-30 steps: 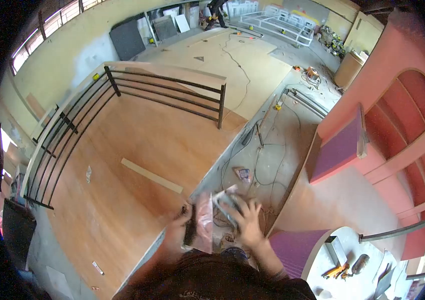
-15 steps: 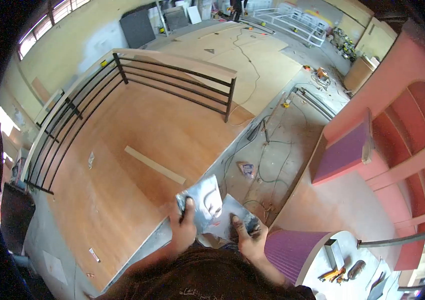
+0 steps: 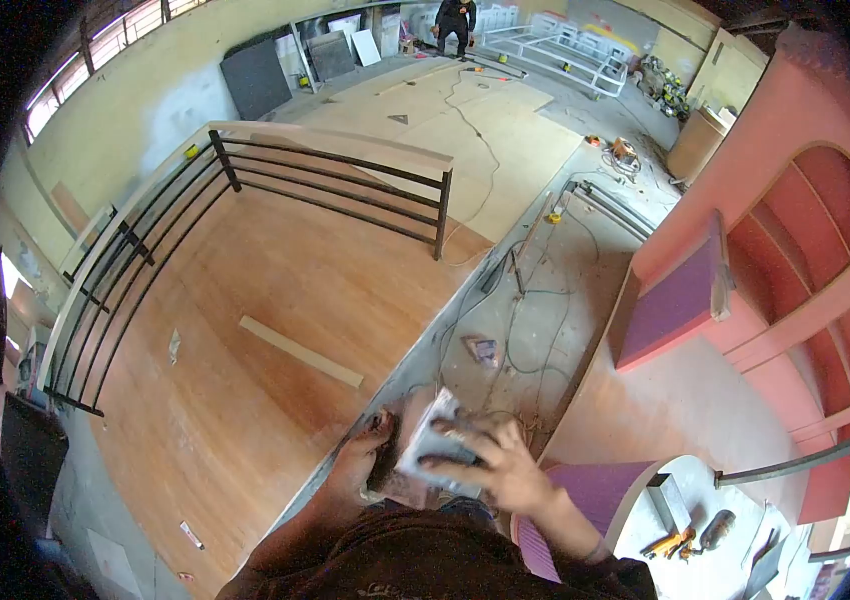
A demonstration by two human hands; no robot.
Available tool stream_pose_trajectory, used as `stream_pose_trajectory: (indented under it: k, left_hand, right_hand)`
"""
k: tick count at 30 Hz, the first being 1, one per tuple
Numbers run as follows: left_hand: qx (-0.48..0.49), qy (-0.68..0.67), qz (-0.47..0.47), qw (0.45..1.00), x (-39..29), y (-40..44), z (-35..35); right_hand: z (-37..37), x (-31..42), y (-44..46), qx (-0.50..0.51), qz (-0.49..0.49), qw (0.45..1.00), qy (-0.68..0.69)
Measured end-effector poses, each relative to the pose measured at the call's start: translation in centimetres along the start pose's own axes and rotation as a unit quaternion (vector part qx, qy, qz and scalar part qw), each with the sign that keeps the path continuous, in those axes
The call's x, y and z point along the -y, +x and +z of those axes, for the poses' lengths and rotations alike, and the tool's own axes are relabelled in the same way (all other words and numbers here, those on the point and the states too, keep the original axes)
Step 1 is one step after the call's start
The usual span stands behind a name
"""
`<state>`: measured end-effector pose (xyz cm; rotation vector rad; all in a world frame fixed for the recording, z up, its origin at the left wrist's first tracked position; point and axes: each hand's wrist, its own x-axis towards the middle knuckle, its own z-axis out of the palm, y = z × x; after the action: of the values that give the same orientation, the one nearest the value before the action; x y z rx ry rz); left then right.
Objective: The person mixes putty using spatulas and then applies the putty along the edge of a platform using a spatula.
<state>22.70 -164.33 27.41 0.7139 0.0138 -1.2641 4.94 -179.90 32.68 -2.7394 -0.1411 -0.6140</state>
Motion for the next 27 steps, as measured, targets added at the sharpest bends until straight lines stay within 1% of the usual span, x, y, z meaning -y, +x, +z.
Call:
stream_pose_trajectory:
  k: [1,2,3,4,5,6,7,8,9,10,11,12,13,14,15,16,17,18,19,20,21,22,23,25,26,27]
  left_hand:
    - [0.0,0.016,0.03,0.999,0.1,0.0,-0.3]
    - [0.0,0.013,0.032,0.999,-0.1,-0.4,-0.4]
    - [-0.023,-0.008,0.034,0.999,-0.7,-0.8,-0.5]
    - [-0.046,-0.028,0.034,0.998,-1.2,-1.0,-0.5]
    - [-0.046,-0.027,0.035,0.998,-1.7,-1.0,-0.6]
    - [-0.086,0.049,0.098,0.99,-1.9,-1.1,-0.6]
    - [-0.128,0.122,0.157,0.972,-1.9,-1.3,-0.7]
    - [-0.136,0.232,0.231,0.935,-1.5,-0.7,-1.2]
    - [-0.145,0.231,0.221,0.936,-1.4,-1.1,-0.9]
    - [-0.141,0.342,0.263,0.891,-1.5,-1.3,-0.3]
    - [-0.129,0.448,0.305,0.831,-1.6,-1.3,0.3]
    - [-0.122,0.423,0.303,0.845,-1.6,-1.2,0.5]
    - [-0.12,0.424,0.305,0.845,-1.4,-1.0,0.4]
    - [-0.148,0.352,0.284,0.879,-1.2,-0.7,-0.1]
    - [-0.175,0.278,0.263,0.907,-1.0,-0.3,-0.6]
    - [-0.188,0.248,0.225,0.923,-0.9,-0.3,-1.1]
    - [-0.186,0.253,0.222,0.923,-0.8,-0.4,-1.5]
    - [-0.18,0.292,0.231,0.911,-0.8,-1.0,-0.9]
    - [-0.173,0.328,0.24,0.897,-0.6,-1.2,-0.5]
    - [-0.168,0.329,0.238,0.898,-0.6,-1.2,-0.6]
    - [-0.18,0.228,0.186,0.939,-0.9,-1.1,-0.9]
    - [-0.189,0.12,0.135,0.965,-1.1,-0.7,-1.1]
    - [-0.186,0.118,0.14,0.965,-1.2,-0.3,-1.3]
    - [-0.084,0.065,0.126,0.986,-1.8,-0.7,-1.1]
    - [-0.086,0.023,0.113,0.99,-1.4,-0.8,-0.4]
    - [-0.087,0.024,0.113,0.99,-1.2,-0.8,-0.5]
  right_hand:
    - [-0.6,-0.5,0.2,0.001,0.0,1.0,0.002]
    - [-1.3,-1.3,0.4,0.045,0.047,0.997,-0.046]
    - [-2.0,-2.0,0.7,0.088,0.091,0.987,-0.095]
    - [-2.6,-2.3,0.7,0.09,0.086,0.988,-0.096]
    - [-3.1,-2.3,0.7,0.067,0.092,0.989,-0.092]
    - [-3.6,-2.0,0.7,0.047,0.1,0.99,-0.087]
    - [-3.9,-1.4,1.0,0.053,0.101,0.99,-0.082]
    - [-4.2,-0.6,1.6,0.05,0.078,0.992,-0.091]
    - [-4.2,0.3,2.1,0.047,0.058,0.992,-0.097]
    - [-4.0,0.6,2.9,0.053,0.034,0.991,-0.115]
    - [-3.2,0.8,3.0,0.055,0.036,0.991,-0.113]
    - [-2.4,0.7,3.0,0.118,0.033,0.984,-0.131]
    - [-2.1,0.6,3.1,0.179,0.028,0.972,-0.15]
    - [-3.1,0.7,3.1,0.227,0.018,0.963,-0.146]
    - [-3.8,0.8,3.6,0.227,0.013,0.962,-0.149]
    - [-4.2,1.2,3.8,0.184,0.002,0.973,-0.141]
    - [-4.2,1.5,3.8,0.138,-0.004,0.982,-0.132]
    - [-3.5,1.1,4.1,0.098,-0.002,0.99,-0.105]
    - [-2.8,1.2,3.9,0.099,0.004,0.99,-0.106]
    - [-2.1,1.2,3.9,0.132,0.016,0.984,-0.119]
    - [-1.9,1.1,4.0,0.164,0.025,0.977,-0.133]
    - [-2.9,1.4,3.7,0.179,0.002,0.975,-0.131]
    - [-3.6,1.7,3.9,0.178,-0.002,0.975,-0.136]
    - [-3.8,2.8,4.1,0.084,-0.03,0.993,-0.082]
    - [-3.5,2.6,4.0,0.081,-0.013,0.996,-0.038]
    - [-1.9,1.4,3.3,0.081,-0.013,0.996,-0.037]
